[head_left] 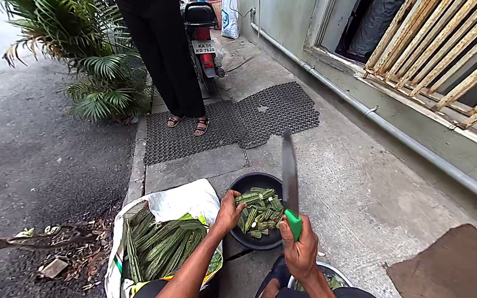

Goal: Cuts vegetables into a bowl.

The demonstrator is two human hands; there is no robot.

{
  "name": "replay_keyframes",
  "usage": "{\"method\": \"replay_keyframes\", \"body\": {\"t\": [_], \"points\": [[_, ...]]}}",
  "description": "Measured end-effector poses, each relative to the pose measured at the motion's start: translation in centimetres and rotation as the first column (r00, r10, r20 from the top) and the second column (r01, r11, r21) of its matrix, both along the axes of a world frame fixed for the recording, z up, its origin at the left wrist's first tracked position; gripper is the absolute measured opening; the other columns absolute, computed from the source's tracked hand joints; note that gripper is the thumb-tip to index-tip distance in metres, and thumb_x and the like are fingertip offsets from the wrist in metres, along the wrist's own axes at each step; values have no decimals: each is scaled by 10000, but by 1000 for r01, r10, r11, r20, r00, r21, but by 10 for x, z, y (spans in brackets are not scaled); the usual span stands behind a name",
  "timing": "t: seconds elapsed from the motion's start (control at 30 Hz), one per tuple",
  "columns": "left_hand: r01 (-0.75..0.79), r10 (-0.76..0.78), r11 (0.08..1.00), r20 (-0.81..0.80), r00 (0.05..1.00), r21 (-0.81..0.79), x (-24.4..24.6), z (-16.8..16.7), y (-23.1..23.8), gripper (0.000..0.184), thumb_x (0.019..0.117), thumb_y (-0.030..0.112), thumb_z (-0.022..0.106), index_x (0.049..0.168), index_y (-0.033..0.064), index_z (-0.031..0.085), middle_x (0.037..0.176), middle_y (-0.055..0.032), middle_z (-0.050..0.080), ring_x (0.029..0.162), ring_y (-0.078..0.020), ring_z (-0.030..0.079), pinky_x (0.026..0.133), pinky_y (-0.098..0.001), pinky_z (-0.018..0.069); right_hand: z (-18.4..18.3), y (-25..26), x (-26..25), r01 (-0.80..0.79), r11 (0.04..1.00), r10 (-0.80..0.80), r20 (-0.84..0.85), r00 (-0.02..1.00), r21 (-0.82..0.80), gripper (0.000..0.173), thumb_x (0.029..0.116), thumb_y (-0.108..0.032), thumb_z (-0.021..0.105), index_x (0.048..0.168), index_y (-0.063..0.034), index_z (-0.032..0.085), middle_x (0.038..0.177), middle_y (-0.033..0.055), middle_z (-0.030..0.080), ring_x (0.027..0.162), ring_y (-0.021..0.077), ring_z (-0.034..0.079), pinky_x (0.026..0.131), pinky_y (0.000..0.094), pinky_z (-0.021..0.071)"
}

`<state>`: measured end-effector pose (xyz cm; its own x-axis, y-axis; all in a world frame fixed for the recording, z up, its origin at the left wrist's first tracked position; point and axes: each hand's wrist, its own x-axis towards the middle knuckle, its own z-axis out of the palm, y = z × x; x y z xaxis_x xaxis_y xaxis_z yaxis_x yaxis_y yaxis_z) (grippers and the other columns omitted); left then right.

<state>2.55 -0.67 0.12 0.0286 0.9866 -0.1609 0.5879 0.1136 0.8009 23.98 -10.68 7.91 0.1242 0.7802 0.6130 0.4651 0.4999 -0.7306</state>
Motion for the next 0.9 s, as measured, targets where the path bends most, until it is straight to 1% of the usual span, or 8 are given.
{"method": "replay_keyframes", "body": {"t": [0.1,0.17,0.23,0.43,0.67,0.73,0.8,0.9], "points": [[-11,10,998,16,1000,60,-2,-4,1,446,950,285,724,1297,59,559,1239,-155,628,1166,-292,623,1037,-493,506,-43,-19,2,69,955,-18,177,984,-288,427,1045,-442,531,1054,-26,624,728,11,637,604,92,631,565,290,575],[-26,20,994,51,998,105,-4,-5,0,437,949,291,725,1289,62,572,1226,-143,632,1149,-271,629,1020,-482,520,-76,-27,15,111,506,277,283,918,-855,469,1023,-450,542,1159,-10,630,910,174,687,858,322,695,799,513,561],[-56,34,989,155,987,138,-9,-1,5,441,957,303,719,1293,60,571,1189,-115,653,1088,-221,656,973,-443,552,-93,-21,24,172,187,422,237,875,-967,494,1017,-439,549,1252,-9,610,1118,228,685,1077,379,673,933,573,520],[44,-66,998,883,465,52,-9,23,2,441,956,109,676,1364,19,537,1298,-196,630,1154,-302,645,1034,-478,527,-45,6,29,225,405,189,322,928,-886,487,1031,-477,521,1239,-41,585,951,167,687,906,337,696,814,530,553],[172,-97,983,979,181,65,-11,34,-7,526,868,168,821,1338,79,604,1262,-181,657,1107,-296,674,1005,-489,543,-47,13,32,175,507,141,282,949,-844,491,1016,-496,533,1200,-46,604,884,141,670,836,311,683,773,511,548],[177,-109,982,963,248,65,-7,36,-8,533,887,151,799,1370,78,586,1309,-184,637,1106,-306,676,990,-488,552,-46,10,35,171,525,126,275,953,-833,486,1009,-503,536,1174,-52,611,866,128,662,815,295,676,758,502,546],[145,-150,986,796,586,79,-6,35,-5,665,932,166,744,1529,141,453,1520,-130,505,1188,-297,647,1002,-462,561,-42,11,39,177,540,112,278,954,-823,486,1008,-505,543,1166,-51,615,863,124,660,813,288,673,755,498,546],[-21,18,985,18,1000,169,-16,28,0,877,947,254,726,1640,111,207,1668,-206,235,1425,-360,455,1107,-537,464,-34,16,41,195,545,95,291,952,-816,482,1022,-495,540,1176,-46,620,881,126,664,829,288,672,775,491,544]]}}
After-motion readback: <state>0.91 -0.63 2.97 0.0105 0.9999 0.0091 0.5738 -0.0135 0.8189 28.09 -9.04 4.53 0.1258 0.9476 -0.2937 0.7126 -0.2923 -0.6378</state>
